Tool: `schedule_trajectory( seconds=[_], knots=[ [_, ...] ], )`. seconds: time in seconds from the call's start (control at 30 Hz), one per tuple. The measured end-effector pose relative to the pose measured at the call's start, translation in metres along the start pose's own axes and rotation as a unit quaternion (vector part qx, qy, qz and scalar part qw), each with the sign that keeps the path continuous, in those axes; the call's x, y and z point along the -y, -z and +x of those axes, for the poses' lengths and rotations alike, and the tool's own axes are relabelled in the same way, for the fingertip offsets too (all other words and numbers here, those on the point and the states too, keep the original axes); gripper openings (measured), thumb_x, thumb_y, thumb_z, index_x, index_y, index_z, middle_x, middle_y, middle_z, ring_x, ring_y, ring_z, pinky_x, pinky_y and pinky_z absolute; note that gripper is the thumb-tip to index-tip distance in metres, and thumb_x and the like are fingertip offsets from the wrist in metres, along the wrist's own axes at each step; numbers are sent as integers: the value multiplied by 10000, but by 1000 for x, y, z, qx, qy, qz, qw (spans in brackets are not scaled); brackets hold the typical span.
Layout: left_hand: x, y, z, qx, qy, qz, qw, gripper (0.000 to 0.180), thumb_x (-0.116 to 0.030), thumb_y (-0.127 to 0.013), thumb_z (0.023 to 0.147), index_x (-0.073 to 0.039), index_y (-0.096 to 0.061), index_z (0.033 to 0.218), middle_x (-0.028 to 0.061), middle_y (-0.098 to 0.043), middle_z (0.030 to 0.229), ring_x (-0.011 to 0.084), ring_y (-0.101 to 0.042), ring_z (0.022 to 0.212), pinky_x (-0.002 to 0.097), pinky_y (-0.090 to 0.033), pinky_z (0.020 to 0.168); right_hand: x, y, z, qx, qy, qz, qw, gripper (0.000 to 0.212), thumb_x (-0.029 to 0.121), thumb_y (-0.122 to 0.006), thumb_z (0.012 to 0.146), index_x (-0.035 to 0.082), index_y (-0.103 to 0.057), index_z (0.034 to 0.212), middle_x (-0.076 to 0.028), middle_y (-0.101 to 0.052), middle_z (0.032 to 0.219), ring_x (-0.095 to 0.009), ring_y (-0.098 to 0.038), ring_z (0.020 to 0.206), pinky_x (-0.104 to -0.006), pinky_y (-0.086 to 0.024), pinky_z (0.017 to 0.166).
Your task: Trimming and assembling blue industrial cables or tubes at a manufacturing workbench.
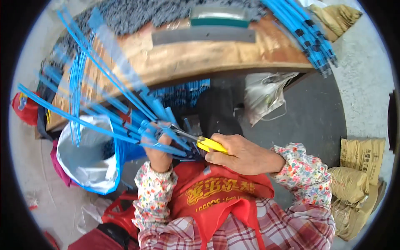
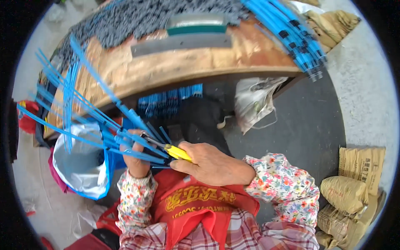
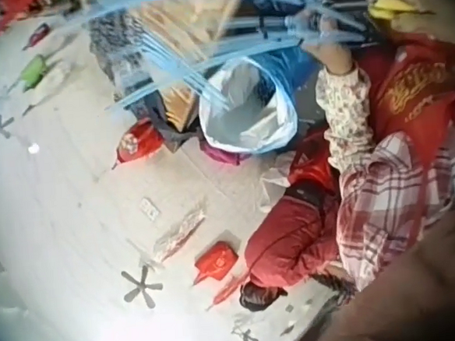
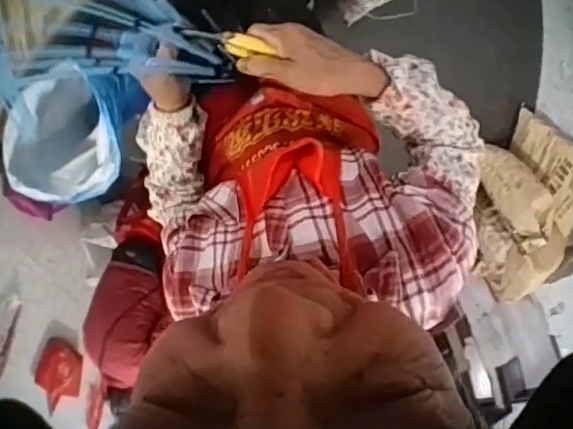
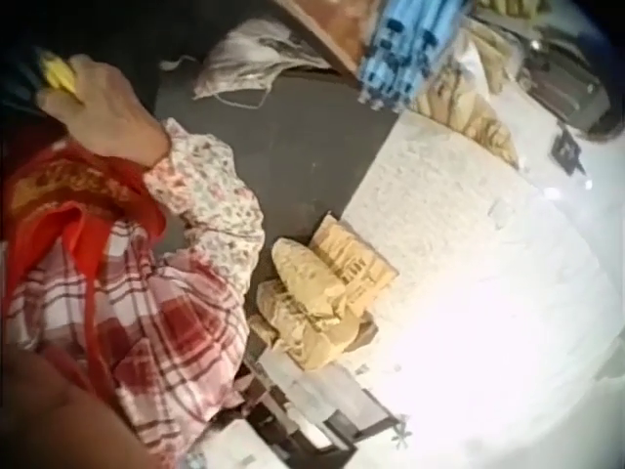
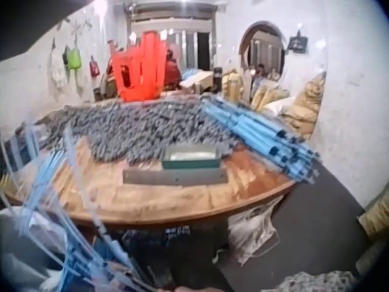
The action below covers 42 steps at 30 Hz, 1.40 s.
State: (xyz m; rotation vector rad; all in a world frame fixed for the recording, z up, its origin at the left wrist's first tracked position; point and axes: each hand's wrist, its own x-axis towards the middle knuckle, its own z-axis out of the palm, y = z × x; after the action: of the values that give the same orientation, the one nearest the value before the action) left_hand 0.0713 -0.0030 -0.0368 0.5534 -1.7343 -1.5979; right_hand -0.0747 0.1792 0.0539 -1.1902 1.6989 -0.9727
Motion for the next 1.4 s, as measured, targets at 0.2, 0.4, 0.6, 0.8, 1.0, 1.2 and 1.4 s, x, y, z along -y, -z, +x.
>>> schedule_trajectory(
  seconds=[0.2,0.4,0.6,0.8,1.0,1.2,1.4],
  knots=[
    [-23,2,5,-106,22,-196,975,100,-120,-510,926,-26,-495,958,64,-557,775,140,-546,634,258,-454,581,13,57,37,-143,97,-145,974,352,340,-616,846,8,-522,911,-231,-549,743,-409,-556,725,-468,-412,615],
    [-37,-6,5,-64,9,-166,984,150,-182,-505,952,-33,-513,971,62,-552,809,131,-541,667,239,-446,583,-1,100,72,-282,134,-466,828,361,276,-729,720,110,-606,1015,-118,-537,910,-317,-523,878,-421,-418,739],
    [-42,3,16,-63,44,-269,960,326,-318,-473,970,-23,-518,1099,78,-584,916,139,-554,742,273,-464,642,-9,25,45,-187,270,-151,932,779,352,-786,635,6,-446,1245,-175,-533,1047,-333,-501,935,-411,-399,836],
    [-104,-56,36,-148,17,-395,907,551,-421,-406,978,19,-442,1307,153,-552,1238,185,-565,1039,356,-474,824,-40,-37,32,-240,216,17,946,889,242,-800,637,-4,-314,1338,-228,-530,1105,-348,-565,922,-411,-461,797],
    [-85,-48,41,27,-88,-291,952,567,-413,-393,982,38,-414,1326,178,-506,1292,230,-503,1165,390,-437,923,-3,68,-23,-324,110,-12,940,805,213,-770,669,34,-358,1337,-197,-557,1114,-286,-577,999,-380,-466,845],
    [-60,-39,37,87,-14,-263,961,425,-297,-441,978,48,-507,1216,157,-608,1089,217,-586,989,344,-460,884,-9,185,-14,-493,140,-137,848,733,247,-743,641,-44,-409,1225,-172,-588,881,-291,-597,767,-375,-483,672],
    [-67,-40,29,19,39,-246,968,283,-187,-506,950,35,-568,1113,115,-643,931,180,-614,829,292,-494,779,-47,244,38,-518,-137,-480,695,780,346,-791,658,-14,-425,1245,-207,-555,1000,-367,-591,889,-449,-494,753]
  ],
)
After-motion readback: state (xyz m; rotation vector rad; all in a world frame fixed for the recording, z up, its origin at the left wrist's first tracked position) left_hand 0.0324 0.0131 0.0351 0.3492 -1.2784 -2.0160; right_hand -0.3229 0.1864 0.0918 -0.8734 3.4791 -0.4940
